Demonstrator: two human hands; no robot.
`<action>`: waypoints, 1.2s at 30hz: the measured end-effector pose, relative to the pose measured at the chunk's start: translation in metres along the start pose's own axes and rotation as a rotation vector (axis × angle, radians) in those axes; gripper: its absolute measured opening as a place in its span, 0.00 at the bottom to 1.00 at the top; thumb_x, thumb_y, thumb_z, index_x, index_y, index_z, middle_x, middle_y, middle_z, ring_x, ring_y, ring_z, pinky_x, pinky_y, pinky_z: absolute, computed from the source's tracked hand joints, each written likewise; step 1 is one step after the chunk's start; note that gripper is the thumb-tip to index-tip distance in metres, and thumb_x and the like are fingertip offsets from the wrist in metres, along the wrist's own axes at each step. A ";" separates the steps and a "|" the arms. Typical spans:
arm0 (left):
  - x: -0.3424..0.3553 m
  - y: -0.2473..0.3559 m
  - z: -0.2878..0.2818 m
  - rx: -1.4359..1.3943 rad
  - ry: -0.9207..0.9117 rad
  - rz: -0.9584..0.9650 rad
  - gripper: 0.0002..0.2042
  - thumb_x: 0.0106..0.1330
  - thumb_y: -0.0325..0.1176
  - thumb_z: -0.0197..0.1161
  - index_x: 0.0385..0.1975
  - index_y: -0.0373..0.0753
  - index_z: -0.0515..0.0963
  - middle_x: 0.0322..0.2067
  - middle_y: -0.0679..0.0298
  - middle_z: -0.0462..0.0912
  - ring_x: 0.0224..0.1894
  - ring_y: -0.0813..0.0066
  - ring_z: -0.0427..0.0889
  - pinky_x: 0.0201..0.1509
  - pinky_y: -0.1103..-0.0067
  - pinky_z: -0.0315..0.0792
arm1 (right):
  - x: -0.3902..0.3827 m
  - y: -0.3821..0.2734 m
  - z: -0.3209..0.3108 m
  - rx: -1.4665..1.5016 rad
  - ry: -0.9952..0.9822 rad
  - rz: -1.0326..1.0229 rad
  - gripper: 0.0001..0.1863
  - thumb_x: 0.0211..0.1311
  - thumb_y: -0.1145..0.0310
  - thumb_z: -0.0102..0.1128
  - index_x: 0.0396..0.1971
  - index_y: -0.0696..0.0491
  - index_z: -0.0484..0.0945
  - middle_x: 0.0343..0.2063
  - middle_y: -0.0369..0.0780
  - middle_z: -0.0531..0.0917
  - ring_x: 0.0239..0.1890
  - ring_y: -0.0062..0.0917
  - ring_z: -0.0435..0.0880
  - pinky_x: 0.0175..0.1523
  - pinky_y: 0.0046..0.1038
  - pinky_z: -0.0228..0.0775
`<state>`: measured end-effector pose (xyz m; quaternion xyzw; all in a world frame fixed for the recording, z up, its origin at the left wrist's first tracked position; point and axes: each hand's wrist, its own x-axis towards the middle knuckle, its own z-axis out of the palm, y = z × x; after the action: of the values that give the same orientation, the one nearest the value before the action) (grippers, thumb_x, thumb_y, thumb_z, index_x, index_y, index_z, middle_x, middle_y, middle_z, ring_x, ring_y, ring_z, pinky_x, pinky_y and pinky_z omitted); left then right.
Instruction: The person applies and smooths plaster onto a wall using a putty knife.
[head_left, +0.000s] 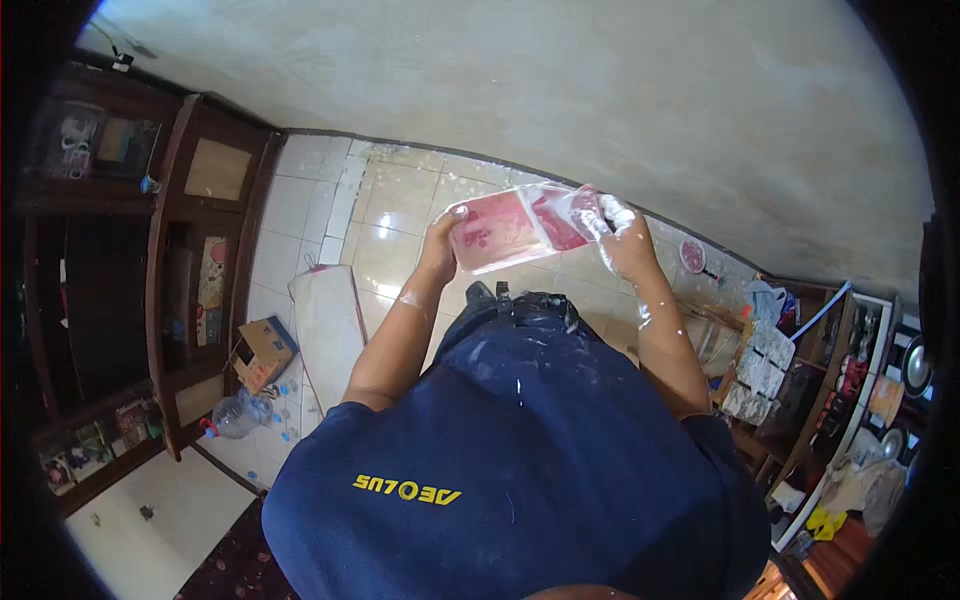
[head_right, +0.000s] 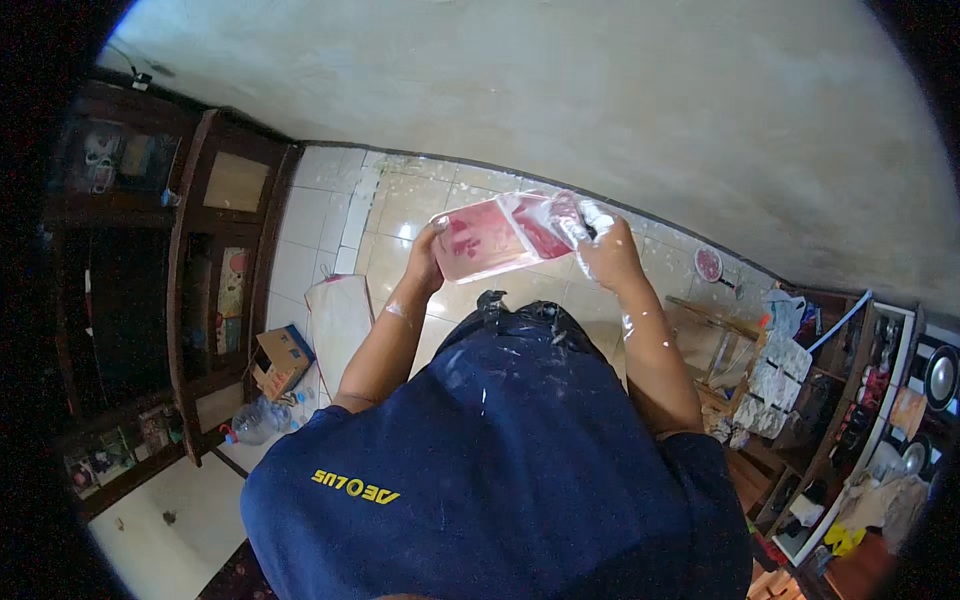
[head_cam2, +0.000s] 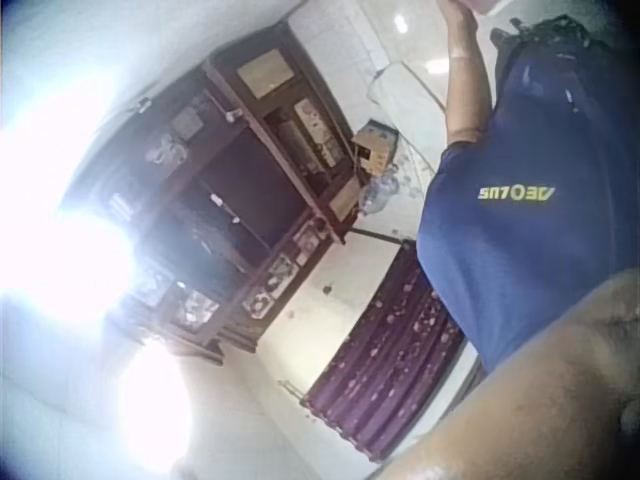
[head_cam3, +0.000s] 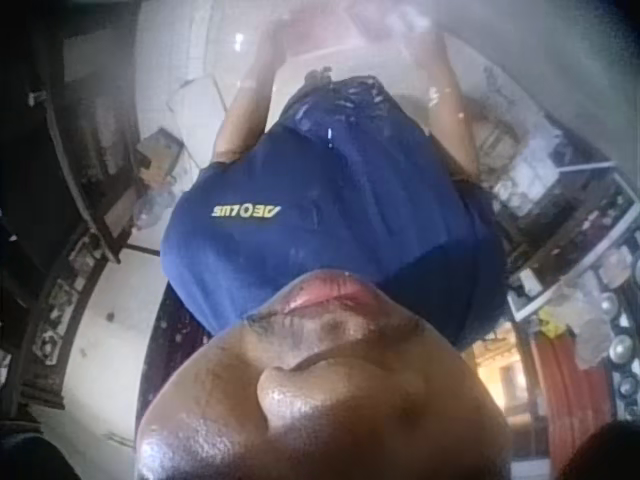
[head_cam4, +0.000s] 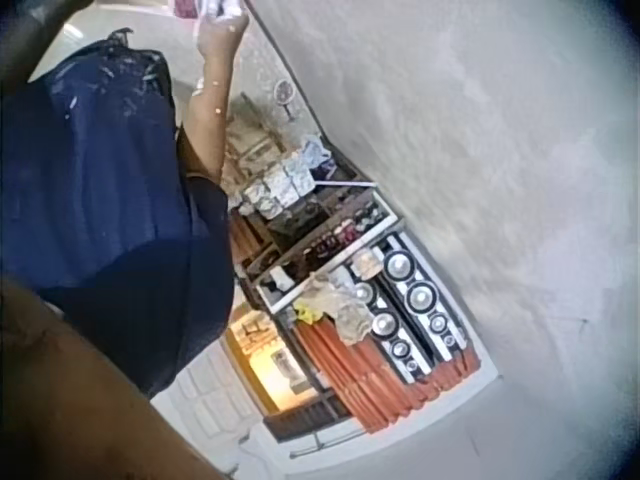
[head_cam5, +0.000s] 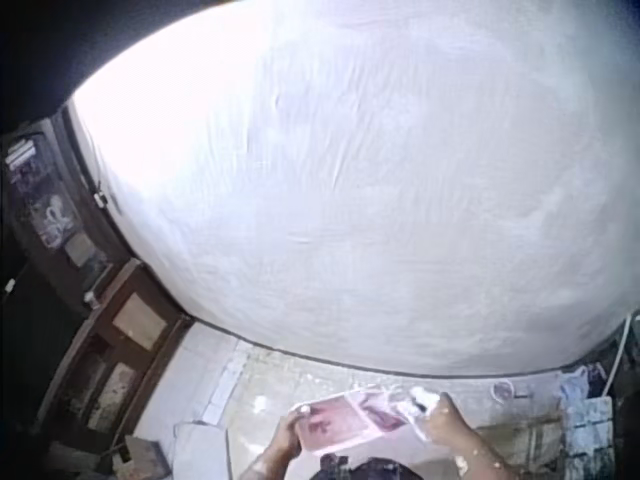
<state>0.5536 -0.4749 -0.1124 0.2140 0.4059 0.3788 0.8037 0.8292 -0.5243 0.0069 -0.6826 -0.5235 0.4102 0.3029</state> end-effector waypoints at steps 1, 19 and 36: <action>-0.001 -0.001 0.003 0.004 -0.008 -0.005 0.26 0.56 0.46 0.54 0.49 0.33 0.67 0.44 0.53 0.74 0.45 0.60 0.75 0.51 0.68 0.69 | -0.002 0.018 0.005 0.001 0.009 0.004 0.14 0.57 0.73 0.56 0.43 0.61 0.74 0.37 0.42 0.81 0.39 0.19 0.77 0.45 0.22 0.69; 0.025 0.007 -0.053 -0.030 -0.003 -0.110 0.29 0.54 0.45 0.51 0.54 0.34 0.63 0.51 0.52 0.69 0.53 0.55 0.69 0.58 0.62 0.64 | -0.004 0.097 0.090 1.853 -0.025 0.248 0.07 0.61 0.74 0.48 0.38 0.50 0.71 0.33 0.34 0.74 0.36 0.22 0.75 0.42 0.27 0.70; 0.122 0.042 -0.184 0.132 0.117 -0.087 0.26 0.55 0.41 0.49 0.53 0.34 0.64 0.52 0.54 0.69 0.55 0.57 0.68 0.59 0.64 0.62 | 0.234 0.320 0.255 1.647 0.626 0.558 0.09 0.53 0.76 0.55 0.36 0.51 0.73 0.34 0.37 0.77 0.39 0.28 0.77 0.47 0.32 0.73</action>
<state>0.4325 -0.3468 -0.2512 0.2262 0.4850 0.3280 0.7785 0.7815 -0.3890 -0.4425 -0.4329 0.2227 0.5078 0.7108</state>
